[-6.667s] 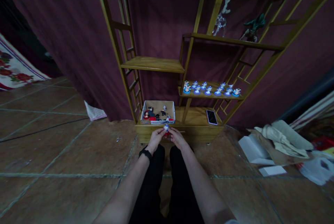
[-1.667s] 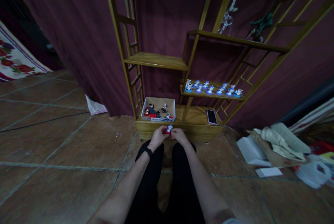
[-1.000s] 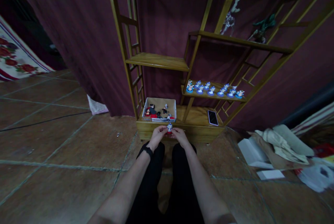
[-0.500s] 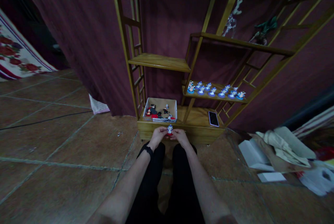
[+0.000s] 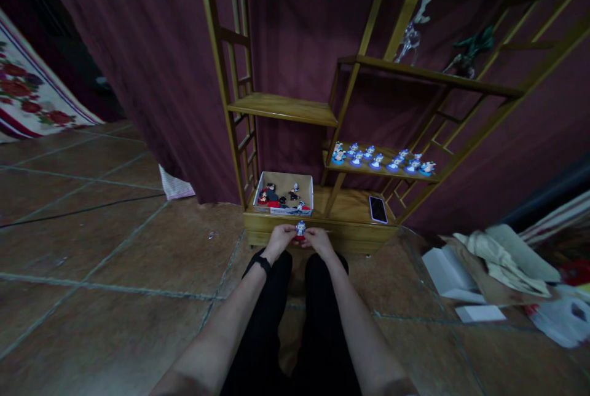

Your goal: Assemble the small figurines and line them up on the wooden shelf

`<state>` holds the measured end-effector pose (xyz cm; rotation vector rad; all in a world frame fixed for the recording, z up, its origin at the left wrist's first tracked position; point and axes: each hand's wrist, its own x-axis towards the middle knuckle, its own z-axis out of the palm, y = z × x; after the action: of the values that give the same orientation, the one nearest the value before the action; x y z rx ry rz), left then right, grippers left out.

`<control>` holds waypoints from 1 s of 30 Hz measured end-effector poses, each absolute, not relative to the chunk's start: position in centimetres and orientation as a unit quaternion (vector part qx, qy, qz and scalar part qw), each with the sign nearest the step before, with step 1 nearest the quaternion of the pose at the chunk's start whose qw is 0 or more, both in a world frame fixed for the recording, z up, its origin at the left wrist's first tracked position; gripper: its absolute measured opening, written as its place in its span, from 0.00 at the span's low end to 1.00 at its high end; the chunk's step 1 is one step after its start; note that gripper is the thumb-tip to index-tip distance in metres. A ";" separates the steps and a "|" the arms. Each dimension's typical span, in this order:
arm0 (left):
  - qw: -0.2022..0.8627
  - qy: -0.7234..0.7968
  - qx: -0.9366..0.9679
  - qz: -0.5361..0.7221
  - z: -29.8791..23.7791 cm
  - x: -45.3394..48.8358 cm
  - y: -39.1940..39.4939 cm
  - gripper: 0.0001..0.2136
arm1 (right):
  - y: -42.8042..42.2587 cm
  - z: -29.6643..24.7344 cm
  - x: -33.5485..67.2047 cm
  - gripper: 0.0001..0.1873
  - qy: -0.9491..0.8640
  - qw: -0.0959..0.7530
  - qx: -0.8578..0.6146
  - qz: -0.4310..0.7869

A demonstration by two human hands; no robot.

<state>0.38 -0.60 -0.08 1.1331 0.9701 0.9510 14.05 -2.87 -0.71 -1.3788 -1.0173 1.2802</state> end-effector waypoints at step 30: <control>0.365 0.439 0.705 0.422 -0.6 1.0 -1.4 0.18 | -3.6 0.3 14.2 0.15 -0.425 0.522 -0.462 0.577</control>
<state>0.98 -1.41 -0.57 1.8130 1.1280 1.0843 14.16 -3.61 0.34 -1.1077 -1.0179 1.3821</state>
